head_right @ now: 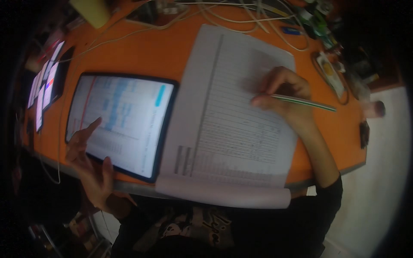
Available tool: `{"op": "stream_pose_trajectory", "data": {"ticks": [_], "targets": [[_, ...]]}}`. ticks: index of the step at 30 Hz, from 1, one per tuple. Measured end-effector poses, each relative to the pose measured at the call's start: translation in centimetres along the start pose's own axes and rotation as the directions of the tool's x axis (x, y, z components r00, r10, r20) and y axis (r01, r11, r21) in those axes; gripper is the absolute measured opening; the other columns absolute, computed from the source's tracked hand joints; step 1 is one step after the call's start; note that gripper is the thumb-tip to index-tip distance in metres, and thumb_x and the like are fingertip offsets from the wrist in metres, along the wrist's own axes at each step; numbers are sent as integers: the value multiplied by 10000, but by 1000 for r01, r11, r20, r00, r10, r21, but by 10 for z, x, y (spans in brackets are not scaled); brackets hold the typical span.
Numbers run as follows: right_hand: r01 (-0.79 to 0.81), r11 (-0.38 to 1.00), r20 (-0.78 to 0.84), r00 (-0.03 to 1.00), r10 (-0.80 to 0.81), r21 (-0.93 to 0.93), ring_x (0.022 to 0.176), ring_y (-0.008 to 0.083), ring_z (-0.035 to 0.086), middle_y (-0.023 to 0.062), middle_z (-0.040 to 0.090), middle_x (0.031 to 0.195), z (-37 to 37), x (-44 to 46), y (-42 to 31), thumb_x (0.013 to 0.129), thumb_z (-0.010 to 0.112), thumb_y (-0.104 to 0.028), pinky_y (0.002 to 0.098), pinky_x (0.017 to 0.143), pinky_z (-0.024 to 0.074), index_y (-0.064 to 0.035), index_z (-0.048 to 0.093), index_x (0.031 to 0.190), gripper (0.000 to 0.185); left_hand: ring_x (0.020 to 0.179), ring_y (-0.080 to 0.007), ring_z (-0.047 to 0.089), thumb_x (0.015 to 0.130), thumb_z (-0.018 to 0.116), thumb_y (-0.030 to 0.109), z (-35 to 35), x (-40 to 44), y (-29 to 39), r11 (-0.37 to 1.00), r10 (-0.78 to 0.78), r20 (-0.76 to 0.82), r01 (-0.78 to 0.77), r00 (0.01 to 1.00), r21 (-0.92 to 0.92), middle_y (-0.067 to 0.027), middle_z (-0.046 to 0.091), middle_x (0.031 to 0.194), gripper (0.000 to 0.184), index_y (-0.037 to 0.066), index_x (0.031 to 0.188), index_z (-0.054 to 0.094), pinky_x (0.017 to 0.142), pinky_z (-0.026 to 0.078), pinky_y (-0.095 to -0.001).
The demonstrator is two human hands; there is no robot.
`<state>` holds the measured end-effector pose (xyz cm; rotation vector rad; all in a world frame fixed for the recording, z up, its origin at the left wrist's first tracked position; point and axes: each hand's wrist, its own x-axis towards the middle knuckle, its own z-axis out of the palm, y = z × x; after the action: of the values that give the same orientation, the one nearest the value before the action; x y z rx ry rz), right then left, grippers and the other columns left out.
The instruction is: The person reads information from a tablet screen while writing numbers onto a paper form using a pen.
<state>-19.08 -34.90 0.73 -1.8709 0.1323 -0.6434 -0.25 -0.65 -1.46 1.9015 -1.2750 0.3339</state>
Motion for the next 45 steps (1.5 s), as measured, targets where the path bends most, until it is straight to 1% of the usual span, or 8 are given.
{"op": "stream_pose_trajectory", "data": {"ticks": [4,9,12,27,30,35,37,45], "targets": [[-54,998,68,996,53,19,596,66,569,23,544,659,6,-6,-10,658,764,53,179,457,455,-82,481,633,315,1132,-336,500,830,505,231,-9,3,3,978,14,121,-38,993,207,-239,546,1185,485,137,1226,242,989,297,-517],[-319,945,22,947,321,-68,465,30,478,-8,500,525,2,-7,-17,664,717,70,165,427,357,-88,397,533,380,1181,-271,446,768,561,199,-5,-2,1,986,-23,30,18,999,168,-160,559,1213,478,173,1155,283,1027,295,-491],[-135,969,40,988,146,-206,467,19,452,-16,489,522,0,-11,-9,661,721,42,167,429,327,-85,375,515,396,1176,-270,454,776,569,229,-6,-2,1,968,-13,50,0,999,252,-150,560,1216,473,177,1150,285,1015,304,-516],[-154,931,47,983,180,-331,468,33,436,-11,462,511,-1,-14,-11,636,720,51,190,430,314,-91,330,508,434,1159,-259,448,766,571,194,-7,1,2,976,-20,55,8,998,217,-168,568,1198,456,173,1126,293,998,297,-484],[-96,951,39,993,112,-294,473,43,422,-9,438,521,3,-13,-11,623,711,74,196,439,310,-92,312,516,445,1154,-305,475,792,546,184,-3,1,3,999,-50,24,50,998,15,-221,549,1204,422,150,1121,284,974,310,-472],[-116,955,33,991,130,-273,473,46,403,-12,413,535,3,-16,-4,619,681,106,195,449,313,-88,312,521,429,1140,-304,479,743,560,149,-5,-1,3,988,-65,20,61,998,141,-213,578,1157,463,151,1119,290,964,309,-475],[-103,964,30,993,114,-245,475,43,397,-15,406,537,2,-16,-5,620,672,112,195,451,315,-88,311,523,423,1105,-228,367,640,562,57,-3,1,2,996,-23,-1,23,1000,82,-178,603,1144,505,129,1067,302,952,255,-347],[-178,950,-42,984,173,-259,501,41,407,-15,410,540,8,-16,-10,623,661,102,193,464,321,-88,312,527,408,1092,-298,505,773,518,150,-3,1,3,995,-26,36,22,999,100,-250,550,1162,431,133,1132,281,947,302,-468]]}}
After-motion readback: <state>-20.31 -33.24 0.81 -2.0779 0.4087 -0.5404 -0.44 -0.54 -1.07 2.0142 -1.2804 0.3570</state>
